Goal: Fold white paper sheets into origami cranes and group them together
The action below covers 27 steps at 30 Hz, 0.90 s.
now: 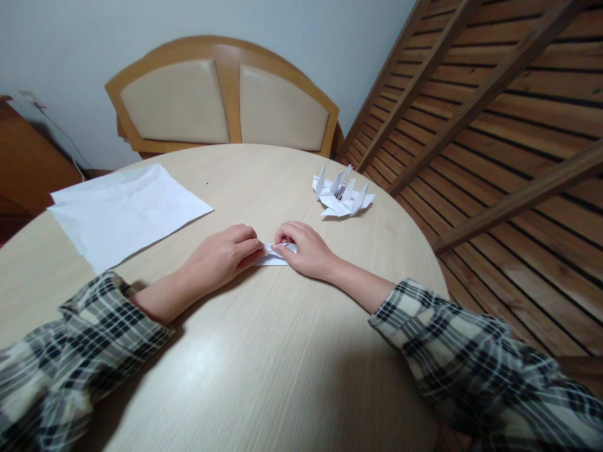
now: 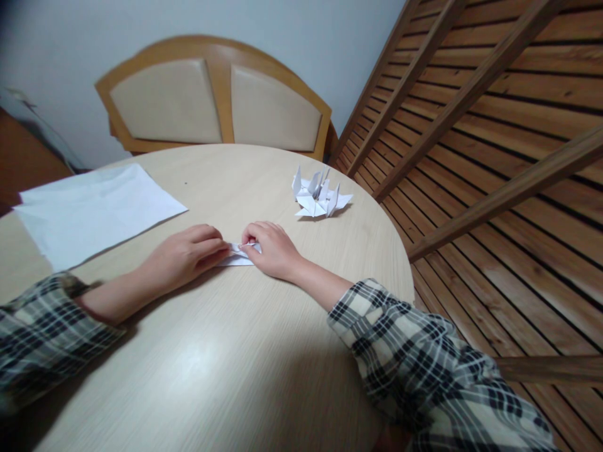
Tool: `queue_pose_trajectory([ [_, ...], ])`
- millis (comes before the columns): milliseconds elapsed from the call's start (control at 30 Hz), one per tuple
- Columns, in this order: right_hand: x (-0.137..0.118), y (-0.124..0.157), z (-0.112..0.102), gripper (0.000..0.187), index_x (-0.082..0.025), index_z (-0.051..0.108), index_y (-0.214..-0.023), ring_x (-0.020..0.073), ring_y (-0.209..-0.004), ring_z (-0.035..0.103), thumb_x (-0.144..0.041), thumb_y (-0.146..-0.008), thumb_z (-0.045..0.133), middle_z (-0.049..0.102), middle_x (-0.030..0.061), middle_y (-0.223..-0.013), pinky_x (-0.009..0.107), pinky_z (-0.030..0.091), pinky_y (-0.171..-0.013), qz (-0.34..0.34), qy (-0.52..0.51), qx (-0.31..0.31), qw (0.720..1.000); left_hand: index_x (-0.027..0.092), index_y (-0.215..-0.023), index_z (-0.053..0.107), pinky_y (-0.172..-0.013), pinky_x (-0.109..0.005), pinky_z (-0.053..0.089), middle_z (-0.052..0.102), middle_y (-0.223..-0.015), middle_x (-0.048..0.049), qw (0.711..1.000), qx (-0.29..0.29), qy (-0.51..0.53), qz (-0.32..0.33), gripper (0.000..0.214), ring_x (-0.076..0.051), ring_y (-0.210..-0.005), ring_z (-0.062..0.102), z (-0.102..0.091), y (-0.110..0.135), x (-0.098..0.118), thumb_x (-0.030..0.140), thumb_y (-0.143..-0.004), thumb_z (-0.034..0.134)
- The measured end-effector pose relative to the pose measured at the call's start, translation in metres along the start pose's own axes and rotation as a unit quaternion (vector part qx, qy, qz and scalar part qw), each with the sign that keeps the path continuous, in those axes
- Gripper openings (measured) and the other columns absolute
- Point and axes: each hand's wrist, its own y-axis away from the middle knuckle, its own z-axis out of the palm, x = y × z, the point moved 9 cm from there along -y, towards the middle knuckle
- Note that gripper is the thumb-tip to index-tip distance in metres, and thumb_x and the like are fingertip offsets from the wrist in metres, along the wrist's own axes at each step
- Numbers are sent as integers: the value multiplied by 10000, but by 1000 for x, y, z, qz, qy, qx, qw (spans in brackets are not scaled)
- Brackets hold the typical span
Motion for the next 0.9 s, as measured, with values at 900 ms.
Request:
queue_pose_trajectory([
  [900, -8, 1, -10, 60, -203, 715, -811, 177, -873, 641, -170, -861, 713, 743, 6, -838, 337, 395, -869, -35, 7, 7, 999, 155, -1124, 744, -973, -449, 560, 779, -1125, -127, 991, 13, 125, -48, 332, -280, -1127, 689, 5, 1, -14, 337, -1033, 481],
])
